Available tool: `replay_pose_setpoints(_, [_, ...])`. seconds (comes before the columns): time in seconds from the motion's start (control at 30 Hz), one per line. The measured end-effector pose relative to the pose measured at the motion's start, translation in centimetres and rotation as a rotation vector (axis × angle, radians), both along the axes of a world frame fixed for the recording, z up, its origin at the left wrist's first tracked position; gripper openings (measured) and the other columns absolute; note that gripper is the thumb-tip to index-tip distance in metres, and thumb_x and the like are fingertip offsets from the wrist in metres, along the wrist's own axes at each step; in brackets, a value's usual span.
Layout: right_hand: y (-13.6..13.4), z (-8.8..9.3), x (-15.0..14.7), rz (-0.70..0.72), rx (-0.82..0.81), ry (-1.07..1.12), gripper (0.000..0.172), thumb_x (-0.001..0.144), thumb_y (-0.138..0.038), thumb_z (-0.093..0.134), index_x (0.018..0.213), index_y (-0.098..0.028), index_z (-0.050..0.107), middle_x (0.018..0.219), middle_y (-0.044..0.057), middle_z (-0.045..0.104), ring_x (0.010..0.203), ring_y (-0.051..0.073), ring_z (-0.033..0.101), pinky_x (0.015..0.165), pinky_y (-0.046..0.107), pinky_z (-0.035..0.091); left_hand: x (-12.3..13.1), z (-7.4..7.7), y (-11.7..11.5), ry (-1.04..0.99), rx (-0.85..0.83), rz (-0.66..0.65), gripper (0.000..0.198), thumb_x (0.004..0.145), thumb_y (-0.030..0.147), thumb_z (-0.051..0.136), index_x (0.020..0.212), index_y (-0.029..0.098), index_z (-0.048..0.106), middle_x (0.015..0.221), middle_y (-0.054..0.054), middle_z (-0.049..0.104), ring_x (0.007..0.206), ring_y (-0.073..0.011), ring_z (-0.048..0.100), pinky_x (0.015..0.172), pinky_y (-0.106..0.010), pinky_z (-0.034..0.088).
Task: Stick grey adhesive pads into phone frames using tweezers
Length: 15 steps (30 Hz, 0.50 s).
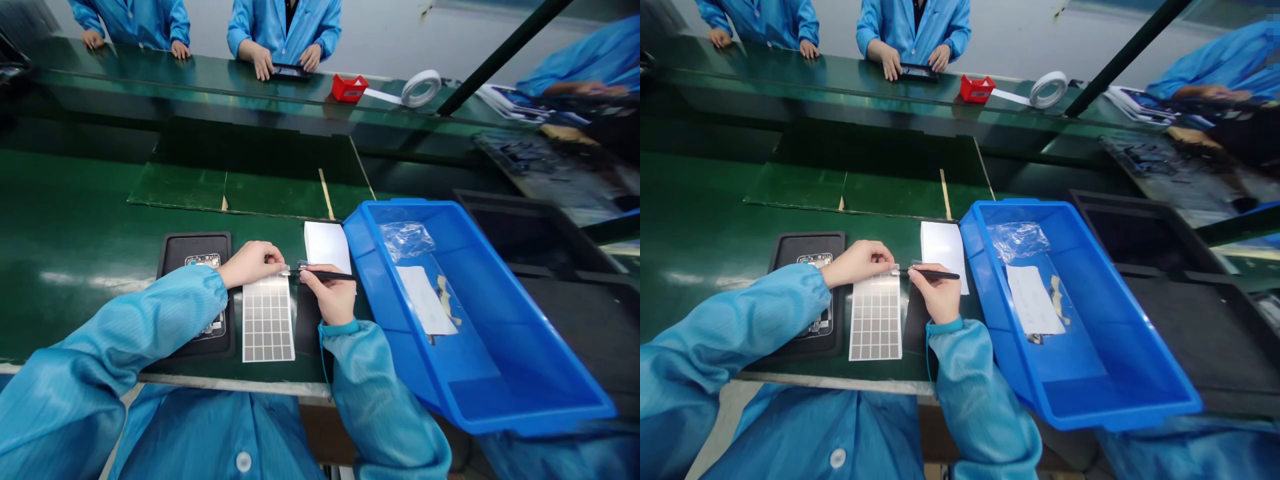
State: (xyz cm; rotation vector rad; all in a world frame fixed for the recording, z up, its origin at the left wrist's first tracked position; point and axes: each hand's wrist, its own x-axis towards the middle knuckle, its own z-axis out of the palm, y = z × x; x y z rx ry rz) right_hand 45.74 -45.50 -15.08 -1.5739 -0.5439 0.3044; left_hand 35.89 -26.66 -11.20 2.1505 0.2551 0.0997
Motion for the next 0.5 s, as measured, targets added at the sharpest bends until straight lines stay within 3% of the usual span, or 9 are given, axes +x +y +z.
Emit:
replay_pose_setpoints(0.13, [0.0,0.1,0.0,-0.001,0.003,0.002,0.020,0.072,-0.034,0.084,0.081,-0.019,0.074,0.072,0.004,0.073,0.062,0.020,0.070,0.064,0.035,0.060,0.1,0.1,0.2,-0.011,0.012,0.009,0.015,0.082,0.029,0.064,0.085,0.019,0.074,0.075,0.001,0.065,0.066,-0.0121,0.055,0.063,-0.024,0.039])
replay_pose_setpoints(0.27, [-0.1,-0.1,0.0,-0.006,0.008,0.000,0.018,0.073,-0.032,0.083,0.080,-0.019,0.073,0.066,0.002,0.071,0.058,0.018,0.068,0.061,0.033,0.059,-0.8,1.2,1.9,-0.006,0.032,0.083,0.019,0.082,0.032,0.064,0.090,0.018,0.074,0.076,0.000,0.065,0.066,-0.0123,0.055,0.063,-0.025,0.040])
replay_pose_setpoints(0.37, [-0.2,-0.3,0.1,-0.029,-0.009,-0.010,0.018,0.073,-0.031,0.083,0.081,-0.018,0.072,0.065,0.002,0.071,0.057,0.018,0.069,0.061,0.034,0.059,-3.2,2.3,4.5,-0.006,0.068,0.145,0.021,0.082,0.034,0.064,0.091,0.018,0.074,0.076,0.000,0.065,0.066,-0.0123,0.055,0.063,-0.025,0.041])
replay_pose_setpoints(0.5, [-0.3,-0.1,0.3,-0.070,-0.001,-0.044,0.018,0.071,-0.030,0.084,0.079,-0.018,0.073,0.065,0.001,0.070,0.055,0.017,0.067,0.058,0.032,0.058,-8.6,3.3,8.6,0.023,0.227,0.242,0.019,0.083,0.034,0.063,0.088,0.018,0.073,0.078,0.000,0.065,0.066,-0.0126,0.056,0.063,-0.025,0.041])
